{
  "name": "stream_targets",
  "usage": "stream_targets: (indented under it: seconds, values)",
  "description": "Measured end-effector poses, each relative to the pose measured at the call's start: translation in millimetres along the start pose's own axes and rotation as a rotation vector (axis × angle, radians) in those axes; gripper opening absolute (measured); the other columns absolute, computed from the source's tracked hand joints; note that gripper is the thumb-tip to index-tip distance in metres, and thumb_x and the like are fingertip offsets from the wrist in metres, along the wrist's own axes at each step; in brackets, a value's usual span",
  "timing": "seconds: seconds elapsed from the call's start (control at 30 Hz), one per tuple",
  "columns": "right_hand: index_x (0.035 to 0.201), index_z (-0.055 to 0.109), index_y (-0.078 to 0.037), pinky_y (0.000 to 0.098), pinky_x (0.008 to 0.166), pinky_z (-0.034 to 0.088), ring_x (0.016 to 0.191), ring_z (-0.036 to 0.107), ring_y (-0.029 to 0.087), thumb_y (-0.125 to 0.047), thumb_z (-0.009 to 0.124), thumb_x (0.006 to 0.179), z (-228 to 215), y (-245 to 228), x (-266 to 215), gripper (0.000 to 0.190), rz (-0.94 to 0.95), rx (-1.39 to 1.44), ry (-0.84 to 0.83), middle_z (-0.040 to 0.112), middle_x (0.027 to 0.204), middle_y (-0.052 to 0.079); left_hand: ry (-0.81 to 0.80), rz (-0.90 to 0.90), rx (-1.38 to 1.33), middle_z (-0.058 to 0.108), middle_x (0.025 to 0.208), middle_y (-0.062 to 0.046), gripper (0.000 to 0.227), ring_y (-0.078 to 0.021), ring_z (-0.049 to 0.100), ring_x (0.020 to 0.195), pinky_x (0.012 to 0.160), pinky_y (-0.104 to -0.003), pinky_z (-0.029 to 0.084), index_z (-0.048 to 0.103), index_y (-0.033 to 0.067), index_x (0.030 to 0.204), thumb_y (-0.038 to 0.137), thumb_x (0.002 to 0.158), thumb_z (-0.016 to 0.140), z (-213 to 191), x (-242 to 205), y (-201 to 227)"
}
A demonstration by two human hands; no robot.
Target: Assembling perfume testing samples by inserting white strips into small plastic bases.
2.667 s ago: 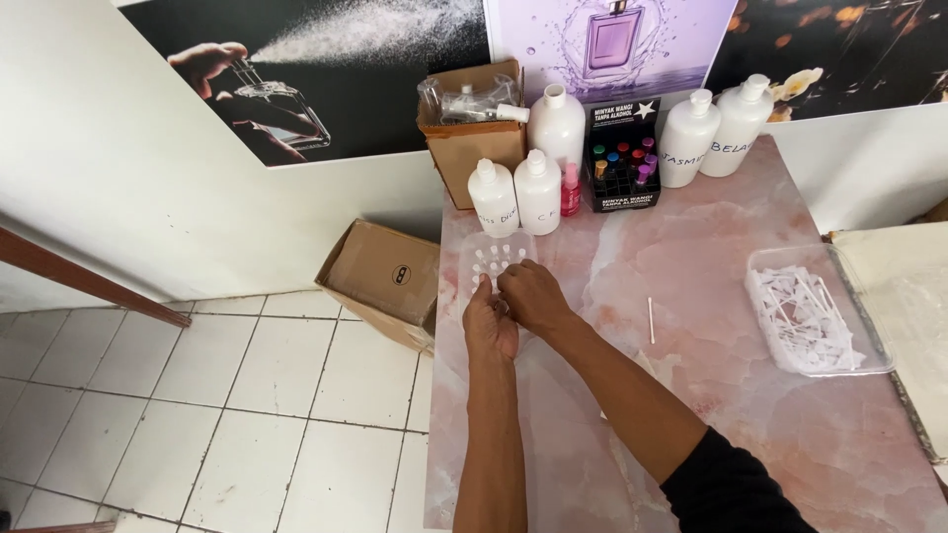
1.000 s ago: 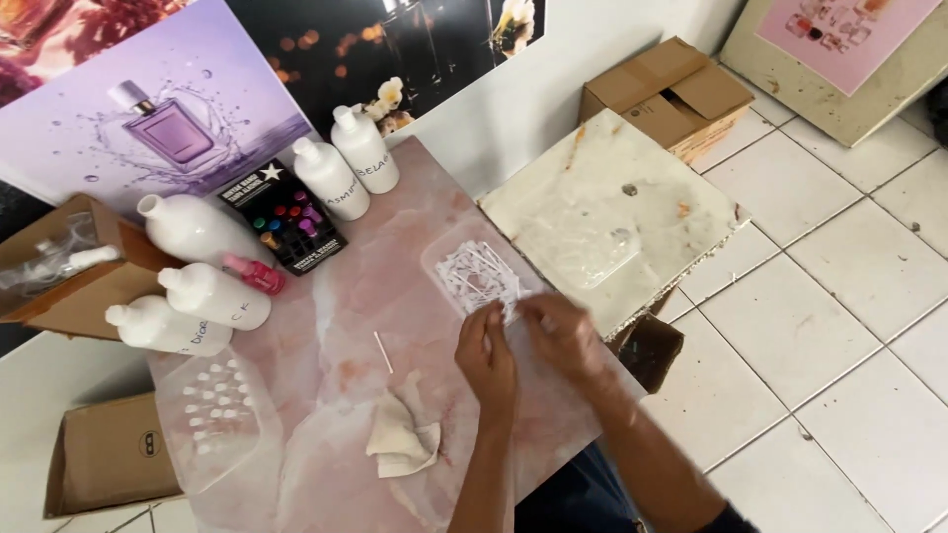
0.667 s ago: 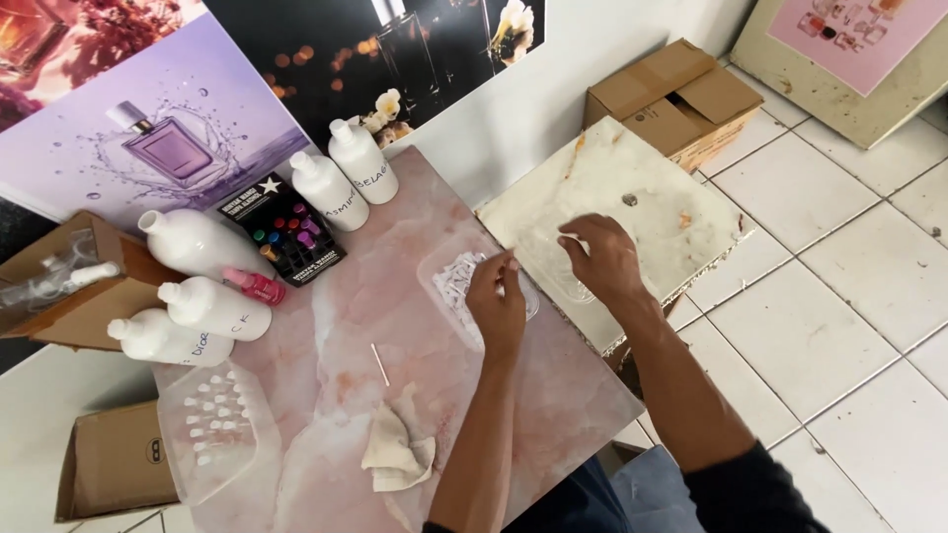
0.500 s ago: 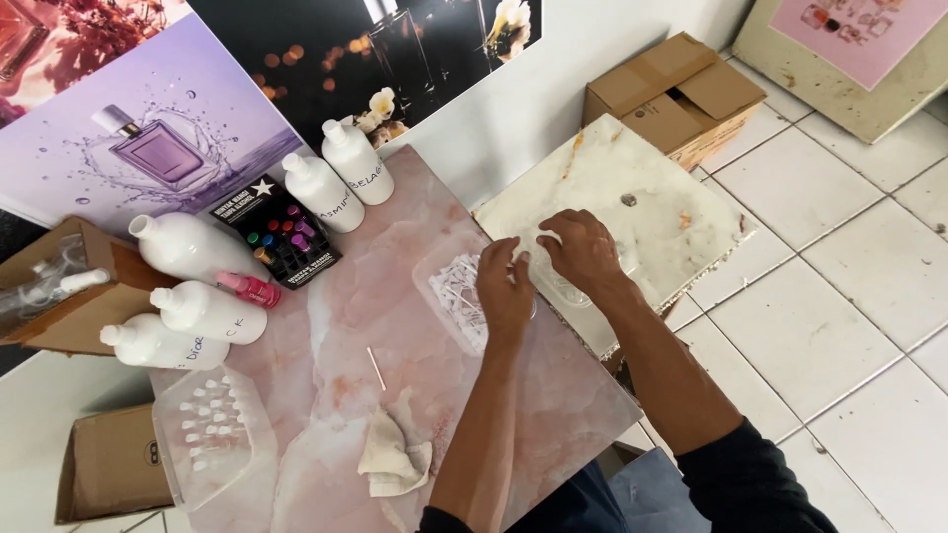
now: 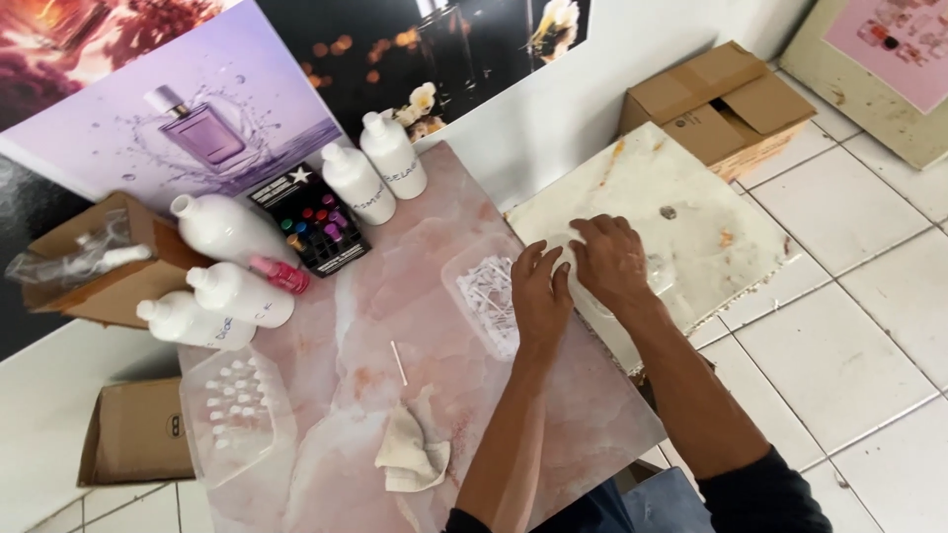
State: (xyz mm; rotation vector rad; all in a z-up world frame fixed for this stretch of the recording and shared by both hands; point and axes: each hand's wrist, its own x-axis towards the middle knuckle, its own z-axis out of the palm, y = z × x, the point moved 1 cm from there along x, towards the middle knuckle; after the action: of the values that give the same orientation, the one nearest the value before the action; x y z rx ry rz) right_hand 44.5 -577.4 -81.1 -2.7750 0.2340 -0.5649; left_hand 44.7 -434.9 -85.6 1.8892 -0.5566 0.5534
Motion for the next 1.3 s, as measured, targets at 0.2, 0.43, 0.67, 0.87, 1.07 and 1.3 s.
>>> stream_targets:
  seconds: [0.2, 0.43, 0.67, 0.87, 1.07, 1.3]
  values:
    - [0.118, 0.074, -0.001, 0.0389, 0.064, 0.061, 0.079, 0.07, 0.036, 0.001, 0.077, 0.09, -46.2, -47.1, -8.5, 0.028, -0.19, 0.425, 0.27, 0.065, 0.102, 0.016, 0.251, 0.032, -0.169, 0.073, 0.108, -0.013, 0.016, -0.0329, 0.073, 0.103, 0.094, -0.04, 0.058, 0.076, 0.0045, 0.107, 0.003, 0.093, 0.07, -43.5, -4.5, 22.6]
    - [0.1, 0.079, -0.002, 0.0383, 0.059, 0.06, 0.066, 0.073, 0.033, 0.01, 0.078, 0.081, -76.3, -153.1, -42.4, 0.023, -0.265, 0.841, 0.108, 0.074, 0.095, 0.017, 0.394, -0.083, -0.256, 0.071, 0.111, -0.016, 0.031, -0.0214, 0.073, 0.082, 0.068, -0.028, 0.063, 0.075, -0.0023, 0.118, -0.012, 0.091, 0.061, -125.3, -30.4, 28.7]
    - [0.104, 0.08, -0.006, 0.0388, 0.069, 0.062, 0.079, 0.076, 0.032, 0.001, 0.078, 0.081, -15.3, -222.3, -78.3, 0.024, -0.341, 0.941, -0.063, 0.077, 0.091, 0.014, 0.383, -0.124, -0.033, 0.068, 0.11, -0.016, 0.04, -0.0287, 0.072, 0.088, 0.071, -0.032, 0.063, 0.077, 0.0022, 0.115, -0.011, 0.077, 0.072, -200.8, -72.6, -13.5]
    - [0.098, 0.08, -0.002, 0.0383, 0.064, 0.061, 0.072, 0.075, 0.027, 0.002, 0.078, 0.083, 18.2, -277.5, -107.2, 0.016, -0.267, 1.168, -0.119, 0.077, 0.089, 0.016, 0.47, -0.302, -0.033, 0.07, 0.101, -0.013, 0.032, -0.0225, 0.07, 0.084, 0.069, -0.028, 0.062, 0.079, 0.0027, 0.109, -0.012, 0.081, 0.072, -246.5, -99.8, -43.6]
    - [0.108, 0.078, 0.0, 0.0396, 0.073, 0.061, 0.082, 0.074, 0.026, -0.004, 0.068, 0.098, 49.7, -300.0, -120.0, 0.015, -0.236, 1.167, -0.116, 0.078, 0.098, 0.017, 0.389, -0.417, 0.077, 0.074, 0.096, -0.005, 0.029, -0.0193, 0.072, 0.089, 0.076, -0.031, 0.061, 0.079, 0.0094, 0.105, 0.001, 0.079, 0.086, -277.6, -109.9, -86.9]
    - [0.105, 0.076, 0.002, 0.0426, 0.083, 0.06, 0.098, 0.074, 0.032, 0.002, 0.069, 0.095, 87.0, -288.1, -128.4, 0.012, -0.142, 1.055, -0.041, 0.075, 0.104, 0.02, 0.349, -0.461, 0.111, 0.075, 0.097, -0.005, 0.032, -0.0212, 0.069, 0.094, 0.085, -0.035, 0.058, 0.079, 0.011, 0.107, 0.006, 0.077, 0.089, -280.3, -121.0, -98.3]
